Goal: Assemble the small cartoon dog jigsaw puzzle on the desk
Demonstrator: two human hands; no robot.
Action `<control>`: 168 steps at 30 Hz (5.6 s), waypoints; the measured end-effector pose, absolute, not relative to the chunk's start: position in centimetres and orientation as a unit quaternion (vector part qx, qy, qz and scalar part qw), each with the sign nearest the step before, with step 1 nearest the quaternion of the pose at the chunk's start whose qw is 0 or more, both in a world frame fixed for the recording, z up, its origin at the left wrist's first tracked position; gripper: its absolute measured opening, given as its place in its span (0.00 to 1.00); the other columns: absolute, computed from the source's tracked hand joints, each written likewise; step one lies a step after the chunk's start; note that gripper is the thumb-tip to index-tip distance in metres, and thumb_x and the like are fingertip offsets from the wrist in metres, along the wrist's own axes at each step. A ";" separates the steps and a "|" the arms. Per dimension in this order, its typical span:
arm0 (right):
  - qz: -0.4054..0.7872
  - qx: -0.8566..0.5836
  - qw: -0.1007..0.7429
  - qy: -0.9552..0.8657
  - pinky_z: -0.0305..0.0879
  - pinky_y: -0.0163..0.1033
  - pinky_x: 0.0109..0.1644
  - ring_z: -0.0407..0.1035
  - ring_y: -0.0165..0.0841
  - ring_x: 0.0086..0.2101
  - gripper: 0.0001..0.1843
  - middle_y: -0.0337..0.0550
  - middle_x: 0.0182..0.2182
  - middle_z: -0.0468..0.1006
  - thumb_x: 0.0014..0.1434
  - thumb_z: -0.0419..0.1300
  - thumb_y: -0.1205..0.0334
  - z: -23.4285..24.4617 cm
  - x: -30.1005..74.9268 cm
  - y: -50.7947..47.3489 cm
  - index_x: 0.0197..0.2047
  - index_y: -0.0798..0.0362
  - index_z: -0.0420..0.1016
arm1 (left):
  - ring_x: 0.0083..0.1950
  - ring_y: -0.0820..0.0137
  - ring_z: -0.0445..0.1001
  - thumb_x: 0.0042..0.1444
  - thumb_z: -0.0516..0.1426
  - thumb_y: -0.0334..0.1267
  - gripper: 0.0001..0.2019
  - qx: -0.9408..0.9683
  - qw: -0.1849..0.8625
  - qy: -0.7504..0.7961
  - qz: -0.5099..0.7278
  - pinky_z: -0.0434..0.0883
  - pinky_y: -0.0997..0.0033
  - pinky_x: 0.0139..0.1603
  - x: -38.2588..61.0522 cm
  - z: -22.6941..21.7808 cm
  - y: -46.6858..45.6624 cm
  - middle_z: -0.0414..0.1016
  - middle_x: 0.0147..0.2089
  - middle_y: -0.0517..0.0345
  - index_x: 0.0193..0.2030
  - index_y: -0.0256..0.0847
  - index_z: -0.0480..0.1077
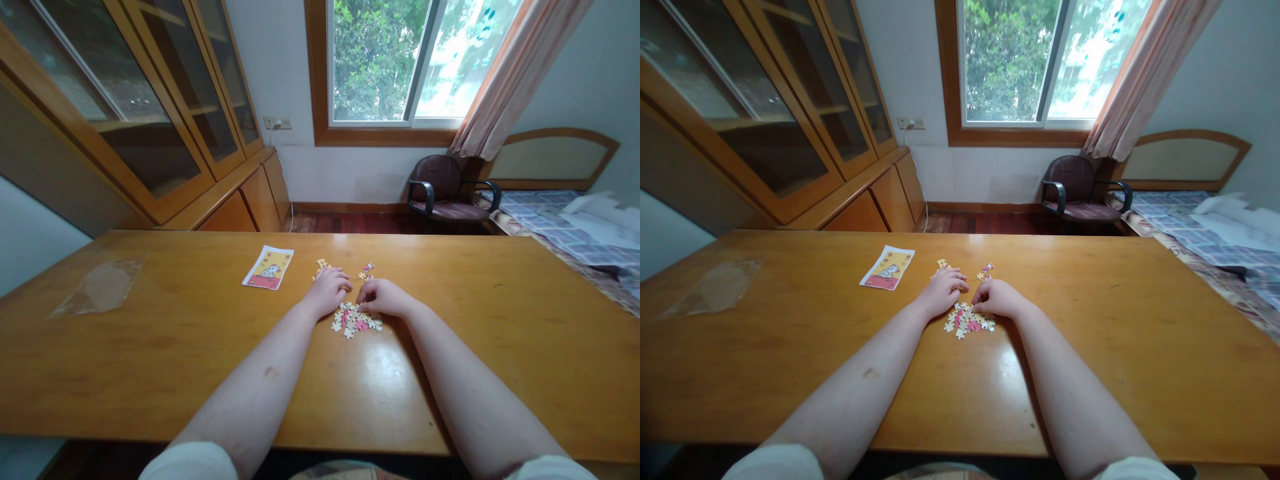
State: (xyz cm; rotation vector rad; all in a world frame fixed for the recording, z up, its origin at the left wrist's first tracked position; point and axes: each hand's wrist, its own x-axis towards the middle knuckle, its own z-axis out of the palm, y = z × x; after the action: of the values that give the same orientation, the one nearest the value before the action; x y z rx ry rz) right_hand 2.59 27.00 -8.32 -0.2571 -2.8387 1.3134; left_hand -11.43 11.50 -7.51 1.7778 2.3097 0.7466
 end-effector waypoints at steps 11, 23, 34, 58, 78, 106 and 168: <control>0.396 -0.224 0.157 -0.877 0.63 0.36 0.34 0.68 0.31 0.28 0.08 0.40 0.25 0.76 0.49 0.64 0.57 -8.9 2.2 27.6 0.28 0.53 0.76 | 0.55 0.62 0.68 0.47 0.55 0.29 0.12 0.678 0.110 0.697 0.207 0.45 0.47 0.70 -11.0 -6.6 10.8 0.78 0.42 0.59 0.34 0.47 0.77; 0.288 -0.140 0.155 -0.935 0.63 0.36 0.41 0.69 0.32 0.33 0.08 0.43 0.30 0.77 0.58 0.59 0.61 -8.3 2.5 27.5 0.32 0.52 0.79 | 0.44 0.65 0.72 0.54 0.54 0.32 0.10 0.670 0.078 0.709 0.208 0.62 0.60 0.59 -11.1 -7.6 11.5 0.78 0.37 0.57 0.37 0.44 0.77; 0.248 -0.036 0.149 -0.956 0.59 0.49 0.55 0.68 0.39 0.47 0.11 0.44 0.44 0.78 0.56 0.59 0.65 -8.6 2.5 27.7 0.37 0.45 0.83 | 0.47 0.65 0.70 0.52 0.52 0.24 0.16 0.585 0.040 0.769 0.255 0.59 0.54 0.62 -12.0 -7.8 11.5 0.78 0.39 0.58 0.29 0.46 0.78; 0.265 0.024 0.110 -0.958 0.54 0.52 0.59 0.65 0.40 0.49 0.11 0.44 0.46 0.76 0.60 0.58 0.58 -7.6 2.7 26.9 0.40 0.43 0.82 | 0.52 0.63 0.68 0.53 0.53 0.27 0.11 0.559 0.006 0.780 0.281 0.61 0.57 0.62 -12.1 -8.3 11.5 0.75 0.46 0.55 0.32 0.42 0.75; 0.241 -0.102 0.131 -0.956 0.41 0.64 0.64 0.57 0.45 0.59 0.22 0.45 0.55 0.73 0.67 0.46 0.51 -8.8 2.7 28.0 0.44 0.44 0.81 | 0.52 0.65 0.69 0.53 0.55 0.25 0.15 0.649 0.061 0.716 0.249 0.62 0.56 0.60 -12.1 -8.5 11.6 0.77 0.46 0.58 0.32 0.49 0.80; 0.326 -0.128 0.209 -0.913 0.61 0.45 0.53 0.71 0.39 0.44 0.24 0.46 0.39 0.80 0.67 0.43 0.53 -9.3 2.4 28.7 0.37 0.51 0.79 | 0.68 0.55 0.54 0.56 0.54 0.33 0.19 0.648 0.114 0.727 0.194 0.44 0.40 0.69 -10.9 -7.7 11.1 0.65 0.63 0.57 0.52 0.54 0.75; 0.102 -0.209 0.022 -0.972 0.34 0.69 0.64 0.38 0.54 0.67 0.28 0.44 0.69 0.48 0.66 0.44 0.43 -8.8 2.3 27.1 0.65 0.40 0.60 | 0.52 0.64 0.72 0.54 0.52 0.28 0.16 0.587 0.032 0.780 0.215 0.60 0.55 0.63 -11.9 -7.9 11.5 0.79 0.46 0.57 0.41 0.44 0.78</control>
State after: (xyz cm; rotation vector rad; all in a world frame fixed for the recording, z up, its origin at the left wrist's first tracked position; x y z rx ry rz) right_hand 2.32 27.15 -8.79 -0.6468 -3.0139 0.3148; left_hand -11.85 11.47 -7.88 1.8065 2.4017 0.6609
